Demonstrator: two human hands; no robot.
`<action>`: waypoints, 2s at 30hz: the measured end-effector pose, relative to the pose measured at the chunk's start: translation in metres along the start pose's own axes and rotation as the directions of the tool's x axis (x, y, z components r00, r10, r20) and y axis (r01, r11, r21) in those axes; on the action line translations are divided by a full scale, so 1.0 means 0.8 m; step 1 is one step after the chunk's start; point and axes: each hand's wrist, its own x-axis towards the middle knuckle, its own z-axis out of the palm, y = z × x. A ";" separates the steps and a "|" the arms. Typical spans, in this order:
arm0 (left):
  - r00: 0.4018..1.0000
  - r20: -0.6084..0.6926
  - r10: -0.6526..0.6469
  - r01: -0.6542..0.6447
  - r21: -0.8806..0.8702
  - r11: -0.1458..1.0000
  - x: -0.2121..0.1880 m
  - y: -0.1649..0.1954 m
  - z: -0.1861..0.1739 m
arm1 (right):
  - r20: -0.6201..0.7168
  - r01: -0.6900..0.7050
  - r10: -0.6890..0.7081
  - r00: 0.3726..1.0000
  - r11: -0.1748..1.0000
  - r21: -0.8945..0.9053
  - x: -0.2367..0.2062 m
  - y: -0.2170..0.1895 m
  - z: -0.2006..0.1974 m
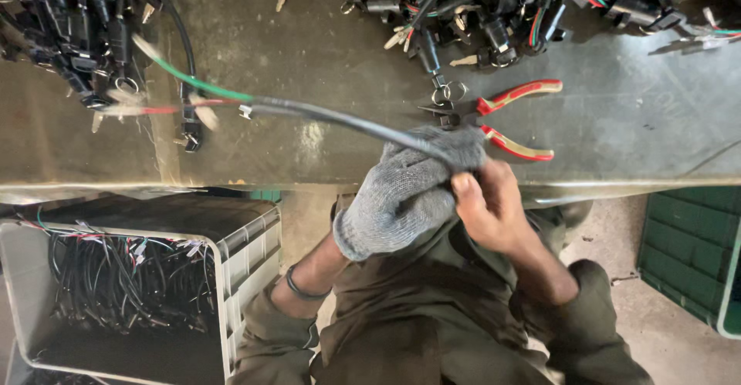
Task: The person repeatedly strips the outer insulation from black cables using red-handled pliers, then pulls the insulation off to expose the inner wires. The person handles multiple cables one at a time, placing finished pieces on the table.
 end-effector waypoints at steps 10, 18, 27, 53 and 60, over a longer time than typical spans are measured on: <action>0.979 0.190 0.072 -0.010 -0.309 0.951 -0.002 -0.006 -0.020 | 0.519 -0.179 -0.049 0.853 0.907 0.380 -0.016 0.017 -0.021; 0.967 -0.091 -0.239 0.178 -0.431 0.885 -0.001 -0.001 0.020 | 0.102 -0.052 -0.002 0.995 0.848 0.528 -0.009 0.056 0.016; 0.955 -0.135 -0.265 0.158 -0.522 0.838 0.013 -0.005 0.013 | -0.174 0.253 -0.348 0.921 0.875 -0.413 0.035 -0.021 -0.001; 0.838 -0.114 -0.534 0.232 -0.811 0.537 -0.017 0.038 0.031 | 0.038 0.377 -0.461 0.887 0.674 -0.635 0.059 -0.100 -0.023; 0.887 -0.094 -0.453 0.282 -0.666 0.690 -0.013 0.041 0.014 | 0.117 0.270 -0.357 0.927 0.419 -0.867 0.064 -0.087 -0.030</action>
